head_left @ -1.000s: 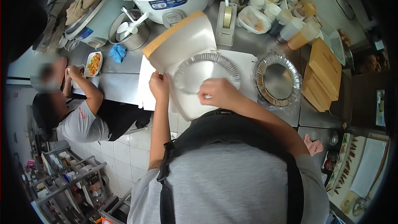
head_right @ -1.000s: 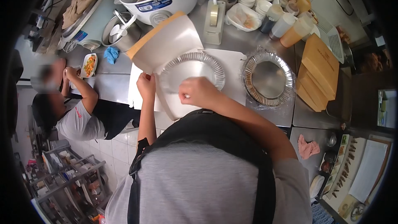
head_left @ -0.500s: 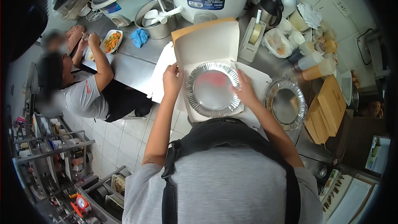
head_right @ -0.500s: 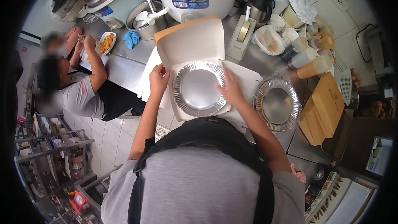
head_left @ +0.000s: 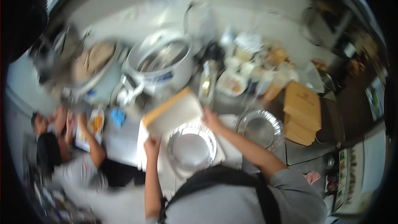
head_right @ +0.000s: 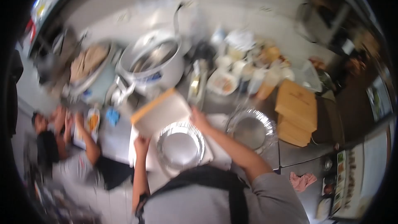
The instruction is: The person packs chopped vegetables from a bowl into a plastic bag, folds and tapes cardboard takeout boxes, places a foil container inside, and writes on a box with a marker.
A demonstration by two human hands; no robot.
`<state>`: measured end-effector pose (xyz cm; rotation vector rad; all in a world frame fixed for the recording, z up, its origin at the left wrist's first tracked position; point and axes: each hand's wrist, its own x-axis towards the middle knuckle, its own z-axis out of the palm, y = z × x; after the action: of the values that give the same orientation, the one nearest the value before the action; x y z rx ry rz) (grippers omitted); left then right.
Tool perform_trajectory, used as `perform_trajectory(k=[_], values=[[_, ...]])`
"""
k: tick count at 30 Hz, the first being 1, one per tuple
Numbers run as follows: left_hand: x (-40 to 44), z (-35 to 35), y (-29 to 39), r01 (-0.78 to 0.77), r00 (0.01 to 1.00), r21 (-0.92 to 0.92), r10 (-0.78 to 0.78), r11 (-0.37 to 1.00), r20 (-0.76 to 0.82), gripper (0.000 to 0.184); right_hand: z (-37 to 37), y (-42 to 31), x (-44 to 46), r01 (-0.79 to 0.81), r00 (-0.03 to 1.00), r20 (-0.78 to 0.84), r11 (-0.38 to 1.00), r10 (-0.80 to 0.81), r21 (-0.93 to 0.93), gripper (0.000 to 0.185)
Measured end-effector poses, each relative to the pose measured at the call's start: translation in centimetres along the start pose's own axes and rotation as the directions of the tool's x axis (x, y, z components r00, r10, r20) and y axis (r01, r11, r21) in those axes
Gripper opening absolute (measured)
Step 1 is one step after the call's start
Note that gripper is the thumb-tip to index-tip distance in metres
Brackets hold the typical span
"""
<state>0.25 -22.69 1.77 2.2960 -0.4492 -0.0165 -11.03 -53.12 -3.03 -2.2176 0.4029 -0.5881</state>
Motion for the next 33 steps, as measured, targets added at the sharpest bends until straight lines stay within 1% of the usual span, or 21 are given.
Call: perform_trajectory(k=[1, 2, 3, 4, 5, 8, 12, 13, 14, 15, 16, 17, 18, 20, 21, 22, 24, 27, 30, 31, 33], values=[[0.1, 1.1, -2.6, -0.100, 0.994, 0.019, 0.101, 0.995, -0.043, 0.022, -0.2, 0.0, 0.1, -0.153, 0.982, 0.130, 0.983, 0.139, 0.099, 0.025], [0.3, 1.9, -4.0, -0.069, 0.997, -0.108, 0.066, 0.992, -0.031, 0.020, -1.5, -1.1, 0.0, -0.193, 0.961, 0.225, 0.973, 0.161, 0.128, 0.021], [0.1, 1.5, -3.5, 0.004, 1.000, -0.176, -0.001, 0.984, 0.019, 0.018, 1.1, 2.8, 0.3, -0.029, 0.975, 0.224, 0.992, 0.001, 0.123, 0.028], [-0.3, 0.4, -2.1, 0.067, 0.995, -0.161, -0.054, 0.985, 0.079, 0.017, -1.9, -1.9, 0.1, -0.264, 0.947, 0.237, 0.944, 0.216, 0.196, 0.036], [0.0, 0.2, -3.2, 0.102, 0.983, -0.252, -0.059, 0.962, 0.175, 0.014, -2.1, -1.8, 0.6, -0.320, 0.904, 0.332, 0.942, 0.271, 0.102, 0.048], [-0.1, -0.9, -3.7, 0.249, 0.921, -0.443, -0.068, 0.861, 0.384, 0.025, -2.0, -0.2, 1.4, -0.235, 0.864, 0.481, 0.964, 0.149, 0.124, 0.051], [0.9, -1.9, -3.6, 0.595, 0.757, -0.547, -0.183, 0.589, 0.627, 0.036, -1.0, 0.2, 0.3, -0.435, 0.801, 0.548, 0.863, 0.240, 0.258, 0.051], [0.6, -1.7, -3.6, 0.527, 0.783, -0.564, -0.106, 0.635, 0.613, 0.057, 0.4, 1.8, 0.9, -0.456, 0.794, 0.591, 0.783, 0.144, 0.422, 0.058], [1.1, -1.8, -3.8, 0.558, 0.758, -0.654, 0.006, 0.512, 0.652, 0.065, 2.1, 2.6, 1.4, -0.492, 0.775, 0.630, 0.663, 0.040, 0.564, 0.066], [1.4, -2.0, -3.4, 0.497, 0.758, -0.662, 0.091, 0.561, 0.646, 0.070, -3.6, -4.0, 1.2, -0.576, 0.747, 0.648, 0.633, 0.150, 0.518, 0.056], [1.7, -1.8, -3.7, 0.509, 0.746, -0.652, 0.089, 0.563, 0.660, 0.069, -4.7, -5.6, 1.6, -0.688, 0.671, 0.734, 0.458, 0.106, 0.563, 0.052], [2.2, -0.6, -5.6, 0.459, 0.765, -0.643, 0.094, 0.613, 0.637, 0.069, -4.6, -5.4, 2.0, -0.624, 0.659, 0.752, 0.579, 0.028, 0.525, 0.050], [1.8, -1.3, -3.9, 0.523, 0.725, -0.579, 0.031, 0.626, 0.688, 0.067, -5.1, -6.3, 2.2, -0.623, 0.646, 0.755, 0.648, 0.111, 0.438, 0.048], [0.9, -2.5, -0.6, 0.643, 0.673, -0.488, -0.130, 0.591, 0.728, 0.062, -5.5, -5.0, 3.0, -0.859, 0.443, 0.871, 0.379, 0.213, 0.344, 0.048], [0.1, -3.5, 1.2, 0.626, 0.669, -0.449, -0.143, 0.638, 0.729, 0.061, -5.1, -3.9, 2.3, -0.843, 0.488, 0.855, 0.348, 0.175, 0.410, 0.056], [0.1, -3.2, 0.8, 0.681, 0.622, -0.453, -0.128, 0.576, 0.772, 0.065, -5.1, -5.0, 1.6, -0.841, 0.500, 0.844, 0.341, 0.193, 0.420, 0.054], [-1.0, -3.0, 2.1, 0.659, 0.673, -0.477, -0.173, 0.582, 0.719, 0.066, -7.4, -9.5, 0.7, -0.826, 0.541, 0.807, 0.332, 0.238, 0.456, 0.051], [-2.4, -1.6, 2.1, 0.605, 0.748, -0.546, -0.178, 0.579, 0.640, 0.073, -7.3, -11.2, 1.1, -0.908, 0.391, 0.833, 0.309, 0.392, 0.282, 0.043], [-3.1, -1.0, 1.4, 0.599, 0.753, -0.556, -0.170, 0.576, 0.636, 0.078, -4.5, -6.5, 1.0, -0.712, 0.481, 0.798, 0.693, 0.362, 0.114, 0.038], [-3.5, -0.9, 1.4, 0.600, 0.760, -0.572, -0.176, 0.559, 0.625, 0.078, -3.9, -5.8, 0.8, -0.656, 0.484, 0.789, 0.754, 0.378, 0.041, 0.047], [-4.6, -0.6, 1.4, 0.597, 0.775, -0.605, -0.185, 0.527, 0.604, 0.079, -2.2, -4.0, -1.4, -0.623, 0.637, 0.673, 0.766, 0.376, 0.161, 0.052]])
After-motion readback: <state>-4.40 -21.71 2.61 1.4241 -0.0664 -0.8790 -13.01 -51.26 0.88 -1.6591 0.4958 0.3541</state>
